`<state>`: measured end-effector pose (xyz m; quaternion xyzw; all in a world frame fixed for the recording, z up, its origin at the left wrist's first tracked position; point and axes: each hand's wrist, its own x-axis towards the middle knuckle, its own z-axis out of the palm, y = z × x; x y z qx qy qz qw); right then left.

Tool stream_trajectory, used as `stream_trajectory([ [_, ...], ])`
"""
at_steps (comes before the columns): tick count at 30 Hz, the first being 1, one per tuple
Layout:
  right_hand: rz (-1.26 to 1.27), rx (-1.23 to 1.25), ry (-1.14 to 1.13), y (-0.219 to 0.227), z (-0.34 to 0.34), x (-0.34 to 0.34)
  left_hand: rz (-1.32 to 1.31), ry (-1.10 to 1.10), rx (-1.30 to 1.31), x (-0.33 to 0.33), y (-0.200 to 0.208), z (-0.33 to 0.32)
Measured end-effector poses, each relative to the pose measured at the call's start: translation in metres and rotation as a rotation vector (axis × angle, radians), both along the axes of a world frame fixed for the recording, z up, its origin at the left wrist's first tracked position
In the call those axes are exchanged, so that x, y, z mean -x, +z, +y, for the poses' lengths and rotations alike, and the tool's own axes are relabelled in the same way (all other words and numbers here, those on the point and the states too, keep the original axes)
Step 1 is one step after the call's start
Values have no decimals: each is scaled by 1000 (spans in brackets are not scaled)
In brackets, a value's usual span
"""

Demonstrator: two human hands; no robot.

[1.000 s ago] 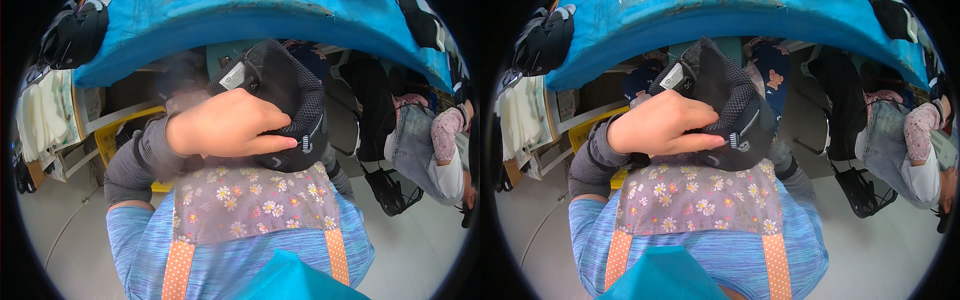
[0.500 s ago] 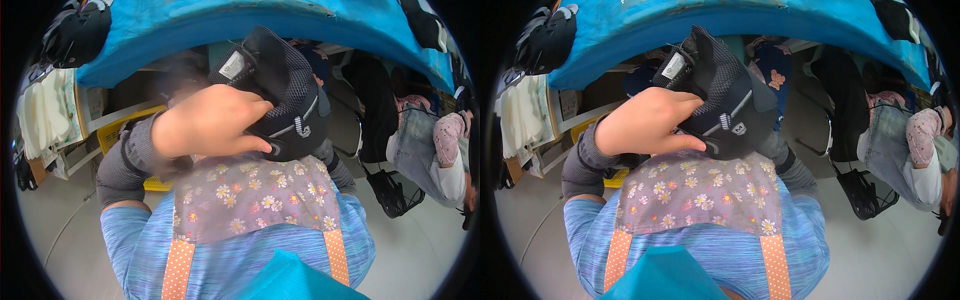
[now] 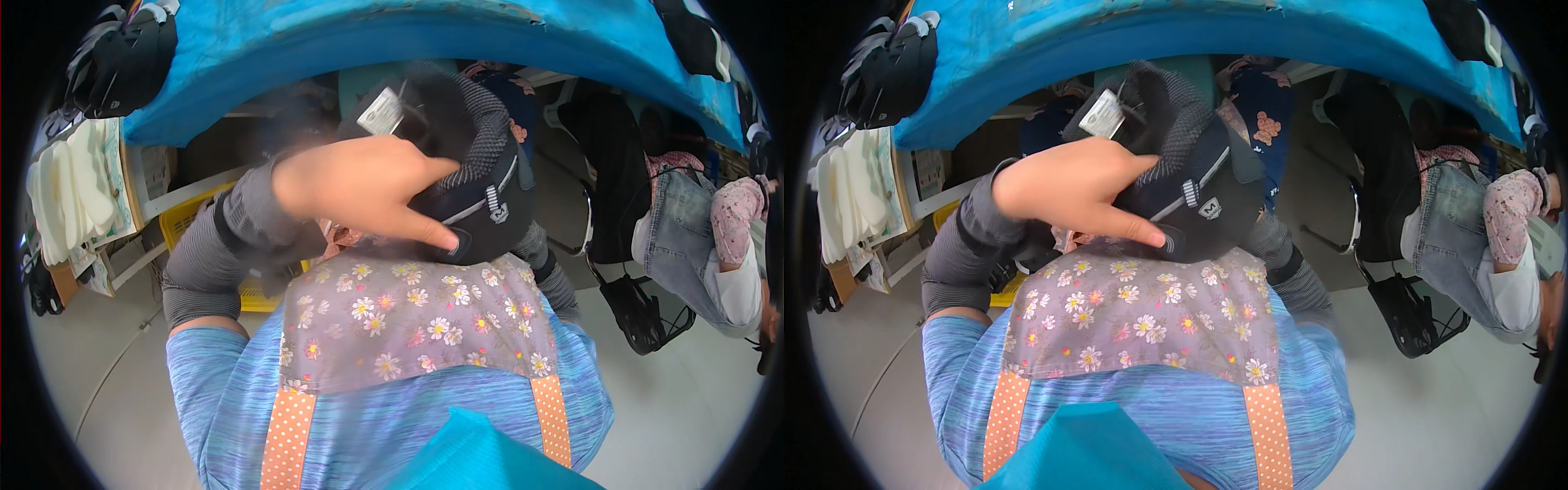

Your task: The person assembles a shoe upper by inserting and fitting a white foam padding piece into the interior of a black textile shoe component, aligning the edges by hand.

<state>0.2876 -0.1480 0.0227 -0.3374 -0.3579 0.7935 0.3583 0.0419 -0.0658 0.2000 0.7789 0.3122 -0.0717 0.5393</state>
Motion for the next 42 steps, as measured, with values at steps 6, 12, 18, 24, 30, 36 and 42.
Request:
stream_trajectory([
  [6, -20, 7, -41, 0, 3, -12, -261, 238, -442, -7, -11, -14],
  [12, -74, -17, -90, 3, 11, -19, -341, 147, -342, 5, -13, 2],
  [18, -113, -145, -108, 30, 43, -18, -551, 6, -431, 18, -11, 17],
  [24, -32, -210, -26, 21, 56, 32, -539, 551, 46, 41, -5, 31],
  [30, -24, -187, 123, 13, 33, 46, -569, 739, 71, 8, -37, -2],
  [36, -39, -172, 188, 18, 25, 41, -550, 708, 154, 7, -50, -10],
  [42, -50, -160, 194, 16, 19, 36, -674, 806, 52, 2, -58, -16],
])
